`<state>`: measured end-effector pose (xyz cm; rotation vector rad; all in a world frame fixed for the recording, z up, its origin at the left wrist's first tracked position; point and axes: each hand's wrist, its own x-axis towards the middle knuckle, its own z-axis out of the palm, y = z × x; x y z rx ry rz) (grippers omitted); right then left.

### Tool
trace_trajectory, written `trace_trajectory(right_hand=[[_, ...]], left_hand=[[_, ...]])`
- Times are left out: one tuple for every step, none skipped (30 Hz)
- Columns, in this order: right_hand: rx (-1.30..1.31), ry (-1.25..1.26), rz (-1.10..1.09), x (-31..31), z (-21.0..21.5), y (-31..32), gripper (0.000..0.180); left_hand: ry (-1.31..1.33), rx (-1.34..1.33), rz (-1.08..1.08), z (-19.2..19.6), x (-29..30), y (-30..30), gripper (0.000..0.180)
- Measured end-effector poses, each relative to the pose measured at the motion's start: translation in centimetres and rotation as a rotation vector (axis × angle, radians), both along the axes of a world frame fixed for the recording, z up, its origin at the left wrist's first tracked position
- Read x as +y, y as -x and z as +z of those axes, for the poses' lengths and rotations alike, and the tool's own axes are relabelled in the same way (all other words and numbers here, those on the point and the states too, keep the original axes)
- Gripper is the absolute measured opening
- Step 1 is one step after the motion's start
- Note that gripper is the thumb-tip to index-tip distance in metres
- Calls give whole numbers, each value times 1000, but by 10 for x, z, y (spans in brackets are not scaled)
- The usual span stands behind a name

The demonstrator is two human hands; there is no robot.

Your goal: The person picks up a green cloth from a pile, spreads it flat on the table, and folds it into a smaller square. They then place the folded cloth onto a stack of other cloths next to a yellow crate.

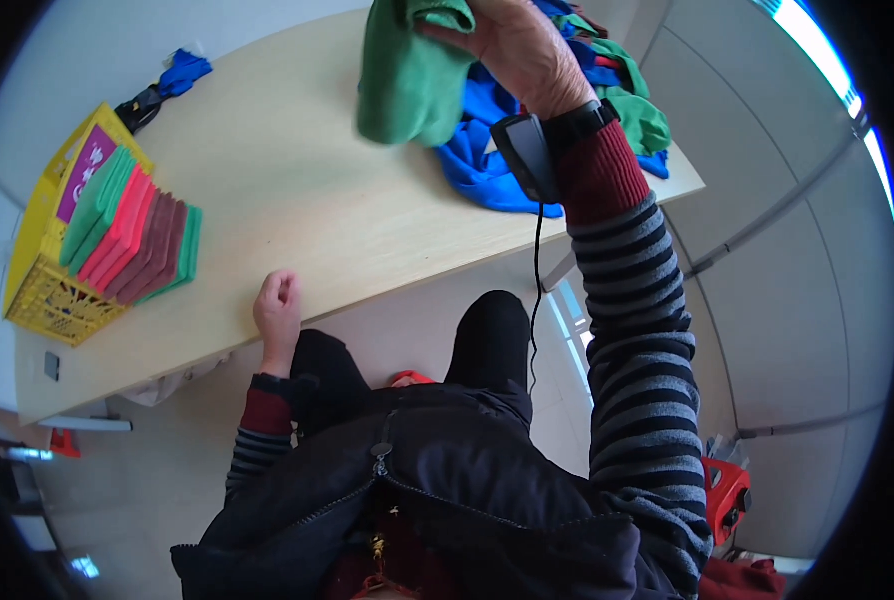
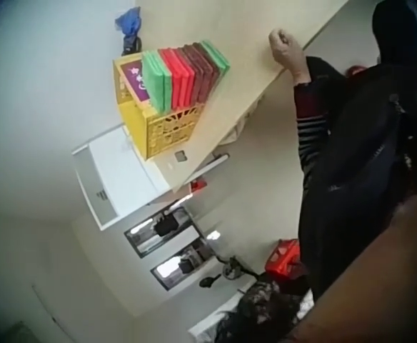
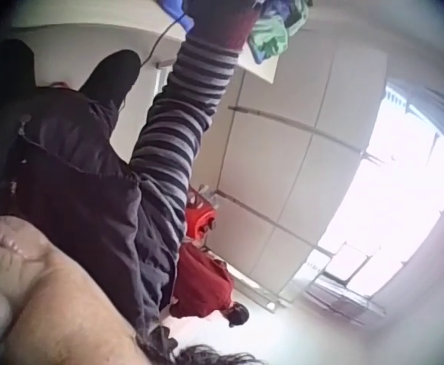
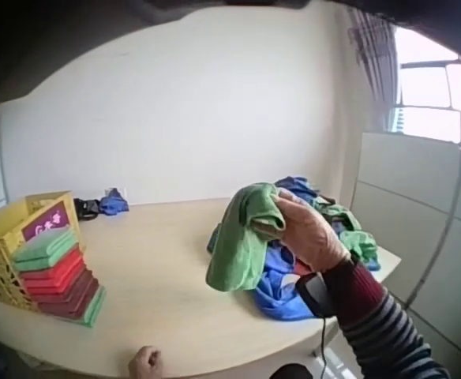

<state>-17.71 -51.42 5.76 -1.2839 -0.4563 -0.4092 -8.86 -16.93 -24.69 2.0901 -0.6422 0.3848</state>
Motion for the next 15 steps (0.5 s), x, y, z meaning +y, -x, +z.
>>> trace_trajectory(right_hand=[[1,-12,31,7,-9,-8,25],[62,-14,30,8,-25,-16,27],[123,-16,31,9,-46,-23,30],[186,-16,32,11,-67,-30,32],[305,3,-2,14,-93,-34,31],[424,27,-40,16,-122,-37,29],[516,113,-67,21,-147,-38,27],[606,201,-96,24,-171,-37,25],[613,198,-76,28,-186,-34,25],[763,151,-67,33,-197,-30,24],[912,105,-60,35,-205,-27,23],[916,103,-55,33,-207,-24,23],[920,137,-45,29,-208,-21,23],[923,171,-36,25,-208,-18,23],[925,204,-29,22,-206,-15,23]], left_hand=[[46,77,2,-2,5,-3,13],[37,82,26,4,3,-3,13],[257,310,-41,16,1,1,23],[484,534,-107,24,1,0,32],[478,536,-75,28,10,-5,32],[617,722,-214,31,17,-11,38],[761,903,-357,31,24,-16,44],[761,905,-334,28,31,-22,44],[843,977,-408,20,40,-30,44],[926,1044,-486,16,48,-37,43],[1009,1108,-568,10,54,-42,43],[1009,1111,-561,13,53,-44,43],[1001,1041,-548,15,52,-45,43],[993,972,-536,18,50,-47,43],[982,903,-527,24,46,-47,43]])
